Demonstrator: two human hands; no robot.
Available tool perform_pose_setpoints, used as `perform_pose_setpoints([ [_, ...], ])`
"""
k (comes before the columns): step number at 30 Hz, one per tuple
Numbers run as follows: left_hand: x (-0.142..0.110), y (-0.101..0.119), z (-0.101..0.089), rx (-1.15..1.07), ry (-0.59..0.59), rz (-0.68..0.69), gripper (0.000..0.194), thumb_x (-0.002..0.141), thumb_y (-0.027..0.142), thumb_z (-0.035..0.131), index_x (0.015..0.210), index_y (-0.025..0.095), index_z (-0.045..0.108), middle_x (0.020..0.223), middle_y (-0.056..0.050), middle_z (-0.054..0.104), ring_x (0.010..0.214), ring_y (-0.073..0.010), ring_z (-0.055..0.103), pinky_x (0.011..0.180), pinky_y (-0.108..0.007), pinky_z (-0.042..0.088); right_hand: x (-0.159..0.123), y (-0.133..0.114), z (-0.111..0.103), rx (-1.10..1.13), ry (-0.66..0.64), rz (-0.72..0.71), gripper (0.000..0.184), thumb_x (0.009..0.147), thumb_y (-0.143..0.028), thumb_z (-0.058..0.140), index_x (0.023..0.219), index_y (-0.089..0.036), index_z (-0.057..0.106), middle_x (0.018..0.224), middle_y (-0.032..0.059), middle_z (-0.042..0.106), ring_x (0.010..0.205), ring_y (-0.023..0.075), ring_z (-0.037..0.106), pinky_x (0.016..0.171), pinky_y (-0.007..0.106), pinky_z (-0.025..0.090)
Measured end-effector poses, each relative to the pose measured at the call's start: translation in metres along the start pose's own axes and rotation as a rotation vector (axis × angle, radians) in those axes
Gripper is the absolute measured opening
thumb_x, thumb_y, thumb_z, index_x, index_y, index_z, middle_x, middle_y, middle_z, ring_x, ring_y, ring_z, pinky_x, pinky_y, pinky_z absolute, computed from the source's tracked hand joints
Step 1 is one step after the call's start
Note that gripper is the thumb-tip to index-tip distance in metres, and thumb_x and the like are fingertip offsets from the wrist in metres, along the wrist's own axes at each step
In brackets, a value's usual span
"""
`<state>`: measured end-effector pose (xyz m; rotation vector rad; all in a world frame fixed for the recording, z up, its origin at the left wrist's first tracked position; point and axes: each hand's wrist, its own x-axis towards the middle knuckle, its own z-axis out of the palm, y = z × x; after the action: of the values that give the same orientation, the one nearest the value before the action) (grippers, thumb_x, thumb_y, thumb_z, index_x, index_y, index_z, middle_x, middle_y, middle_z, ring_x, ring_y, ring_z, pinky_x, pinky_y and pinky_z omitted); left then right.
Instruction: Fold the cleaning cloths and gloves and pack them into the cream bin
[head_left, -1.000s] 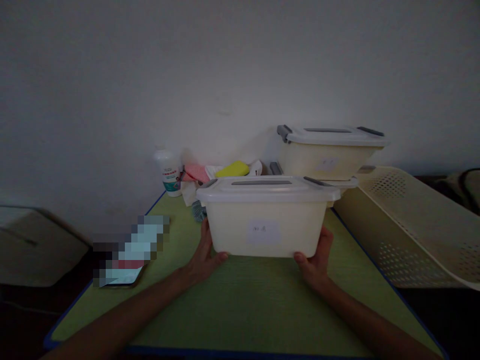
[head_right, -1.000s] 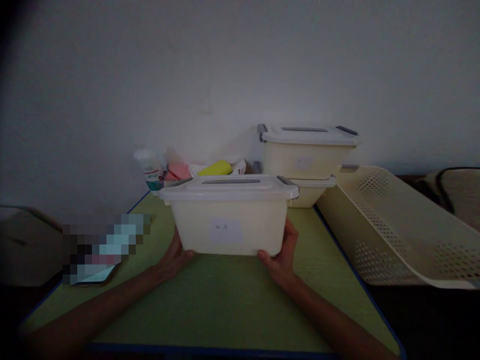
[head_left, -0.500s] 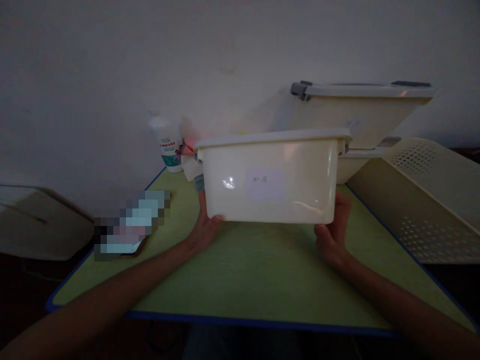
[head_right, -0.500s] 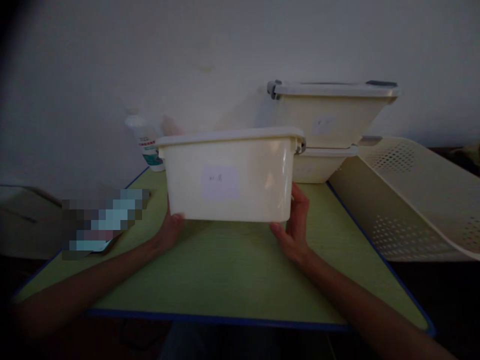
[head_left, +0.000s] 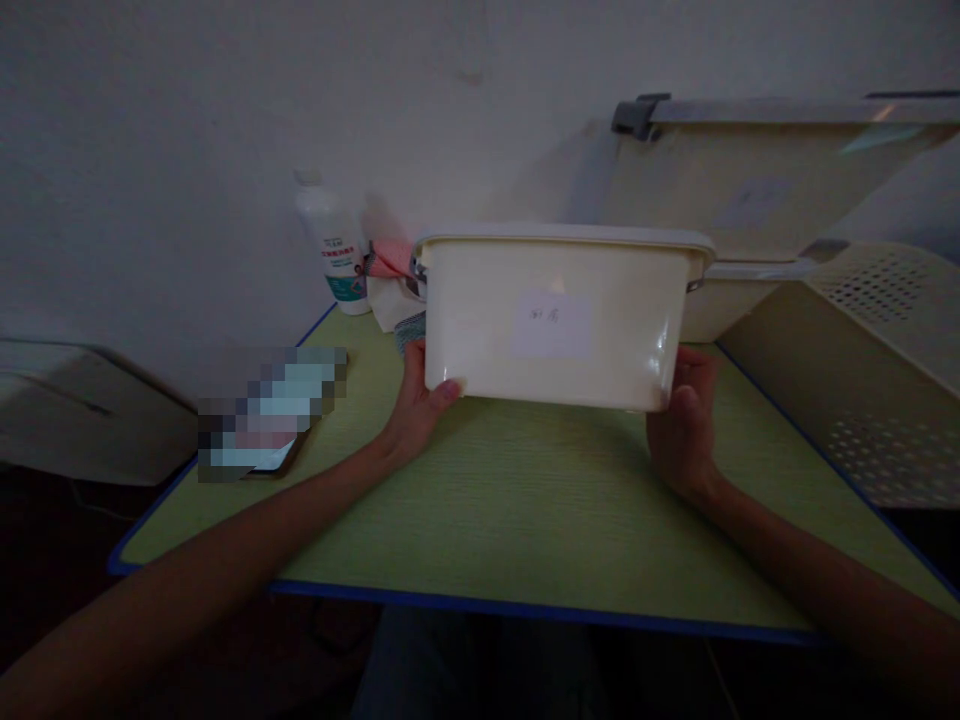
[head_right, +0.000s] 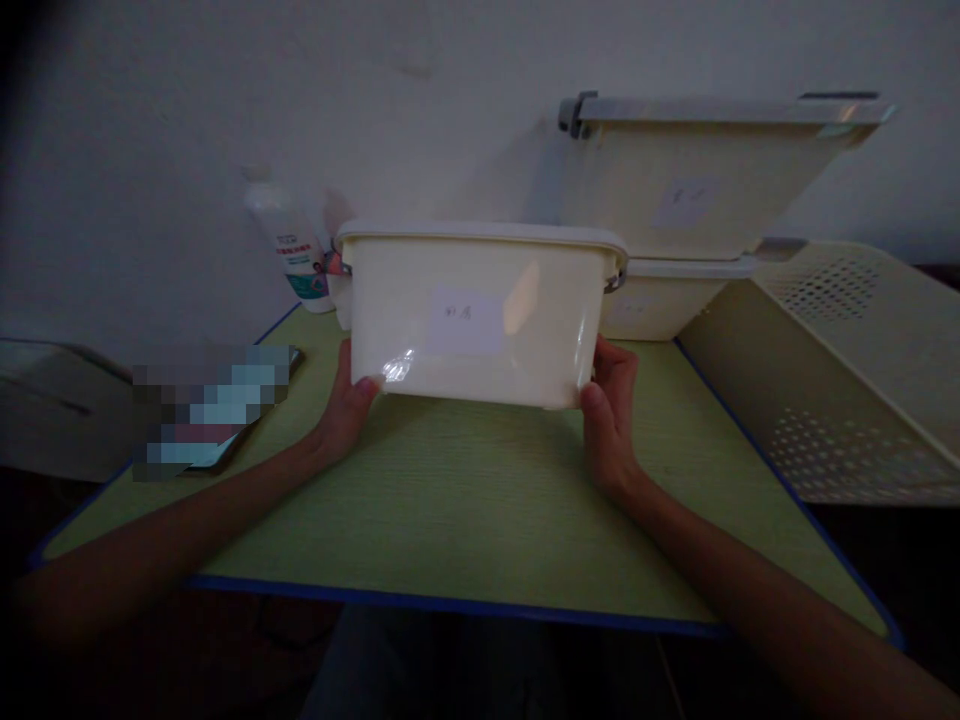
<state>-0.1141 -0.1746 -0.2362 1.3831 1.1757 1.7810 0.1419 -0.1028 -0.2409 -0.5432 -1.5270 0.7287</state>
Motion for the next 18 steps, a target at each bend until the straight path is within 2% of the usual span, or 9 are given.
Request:
perform_pose_setpoints([
  [4,0.0,0.006,0.002,0.019,-0.013,-0.008,0.056,0.062,0.06,0.065,0.096,0.023,0.043,0.092,-0.002,0.048,0.087,-0.0192,0.051,0.078,-0.034,0.044,0.006,0.0,-0.002,-0.019,0.02,-0.011,0.048,0.079,-0.061,0.05,0.115,-0.03,0.048,0.114,0.005,0.053,0.112,0.0269,0.05,0.097,0.053,0.038],
  [10,0.0,0.007,0.001,0.023,-0.029,-0.053,0.057,0.061,0.06,0.065,0.096,0.021,0.042,0.092,-0.002,0.05,0.086,-0.0198,0.053,0.079,-0.038,0.045,0.013,-0.002,-0.006,-0.047,-0.052,-0.031,0.047,0.08,-0.055,0.052,0.119,-0.03,0.046,0.12,0.005,0.052,0.111,0.0253,0.051,0.079,0.043,0.051],
  [14,0.001,0.0,0.0,-0.017,-0.025,-0.039,0.054,0.064,0.057,0.065,0.098,0.021,0.043,0.095,-0.003,0.051,0.09,-0.021,0.053,0.084,-0.041,0.044,0.016,-0.001,-0.009,-0.038,-0.089,-0.032,0.048,0.079,-0.054,0.053,0.12,-0.031,0.045,0.125,0.0051,0.051,0.114,0.0251,0.049,0.078,0.041,0.051],
  [18,0.001,0.003,0.001,0.011,-0.017,-0.061,0.057,0.061,0.059,0.065,0.098,0.021,0.043,0.096,-0.004,0.048,0.089,-0.0214,0.051,0.082,-0.04,0.044,0.018,-0.002,-0.01,-0.04,-0.088,-0.02,0.052,0.076,-0.056,0.056,0.119,-0.029,0.045,0.124,0.0064,0.052,0.113,0.0259,0.05,0.079,0.043,0.051],
])
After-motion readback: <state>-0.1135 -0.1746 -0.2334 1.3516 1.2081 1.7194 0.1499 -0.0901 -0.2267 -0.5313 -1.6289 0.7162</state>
